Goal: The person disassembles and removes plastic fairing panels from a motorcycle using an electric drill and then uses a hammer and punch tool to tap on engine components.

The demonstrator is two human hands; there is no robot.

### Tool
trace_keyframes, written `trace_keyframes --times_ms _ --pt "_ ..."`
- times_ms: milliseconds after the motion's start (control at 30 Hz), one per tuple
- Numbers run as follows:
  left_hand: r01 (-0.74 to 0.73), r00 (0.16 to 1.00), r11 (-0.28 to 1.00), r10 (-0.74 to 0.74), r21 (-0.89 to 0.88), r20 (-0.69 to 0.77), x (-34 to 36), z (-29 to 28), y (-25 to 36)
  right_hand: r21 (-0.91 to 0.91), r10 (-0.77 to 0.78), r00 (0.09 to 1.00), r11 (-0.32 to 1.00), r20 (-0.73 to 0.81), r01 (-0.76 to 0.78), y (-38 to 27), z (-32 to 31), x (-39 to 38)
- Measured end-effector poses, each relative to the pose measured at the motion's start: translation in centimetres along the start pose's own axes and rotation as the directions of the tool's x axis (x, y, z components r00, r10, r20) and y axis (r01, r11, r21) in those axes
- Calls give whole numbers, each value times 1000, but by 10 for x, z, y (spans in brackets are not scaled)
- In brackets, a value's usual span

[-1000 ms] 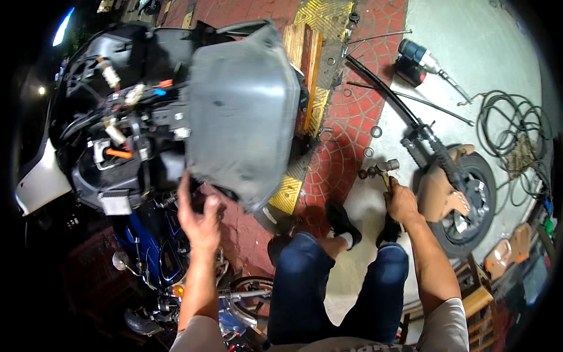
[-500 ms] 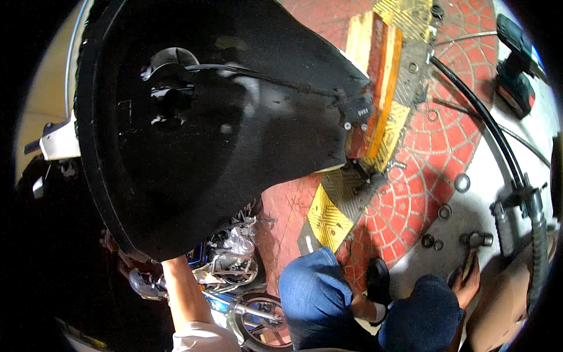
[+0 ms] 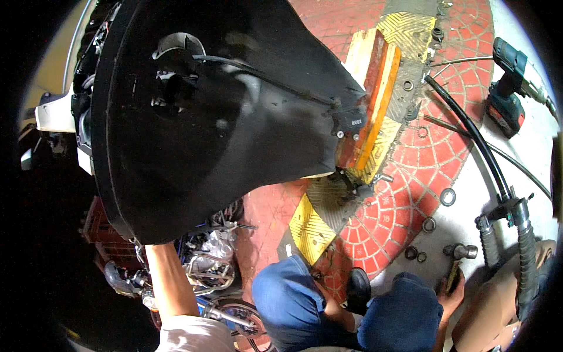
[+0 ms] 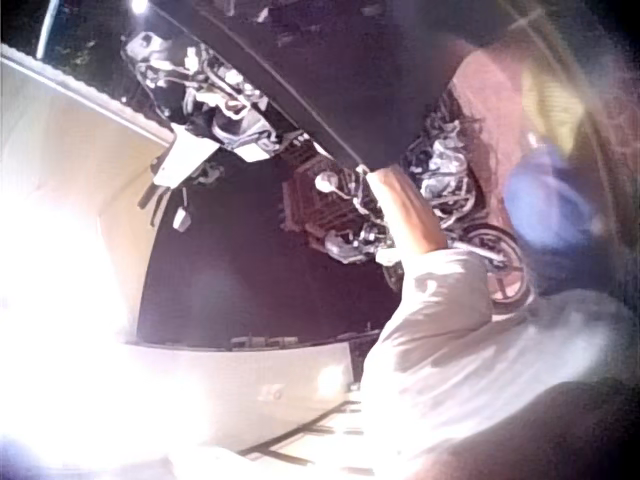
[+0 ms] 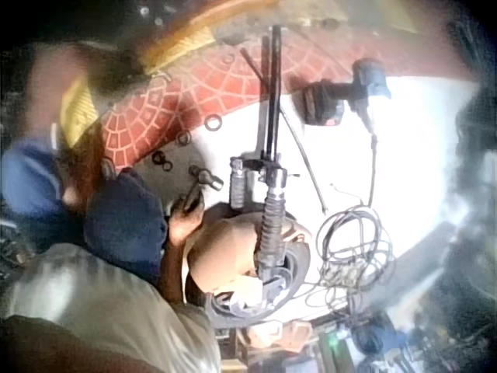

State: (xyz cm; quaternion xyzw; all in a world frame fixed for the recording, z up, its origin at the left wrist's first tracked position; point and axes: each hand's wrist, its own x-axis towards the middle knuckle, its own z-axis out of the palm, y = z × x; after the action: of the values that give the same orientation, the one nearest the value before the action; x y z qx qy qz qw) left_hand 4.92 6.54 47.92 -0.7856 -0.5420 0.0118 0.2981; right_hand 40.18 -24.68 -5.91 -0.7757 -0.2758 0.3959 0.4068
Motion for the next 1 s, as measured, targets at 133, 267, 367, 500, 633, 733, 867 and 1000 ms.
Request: trace_keyframes --times_ms 133,267,367,500,633,733,867,1000 --pt "40 998 981 -50 -192 -49 13 49 1 -102 -12 996 995 -83 3 -5 -9 4" --pt "86 994 969 -100 -230 -48 14 30 7 -80 1 999 997 -49 -5 9 -2 0" --pt "148 982 895 -182 -420 -42 10 32 9 -95 38 998 995 -52 -43 15 -1 1" --pt "105 916 488 -386 -867 -106 1 41 38 -90 -39 998 995 -40 35 28 2 0" --pt "50 861 480 -466 -876 -206 -35 44 55 19 24 996 1000 -88 -23 7 1 -2" --pt "211 705 150 -708 -966 44 -90 84 53 -66 -124 990 991 -61 120 3 -6 -6" --pt "587 733 174 -529 -791 427 -131 188 88 -20 21 993 1000 -116 -24 -6 -10 -13" --pt "340 859 292 -483 -894 169 -117 237 127 -331 -129 987 939 -96 91 -2 -23 -5"
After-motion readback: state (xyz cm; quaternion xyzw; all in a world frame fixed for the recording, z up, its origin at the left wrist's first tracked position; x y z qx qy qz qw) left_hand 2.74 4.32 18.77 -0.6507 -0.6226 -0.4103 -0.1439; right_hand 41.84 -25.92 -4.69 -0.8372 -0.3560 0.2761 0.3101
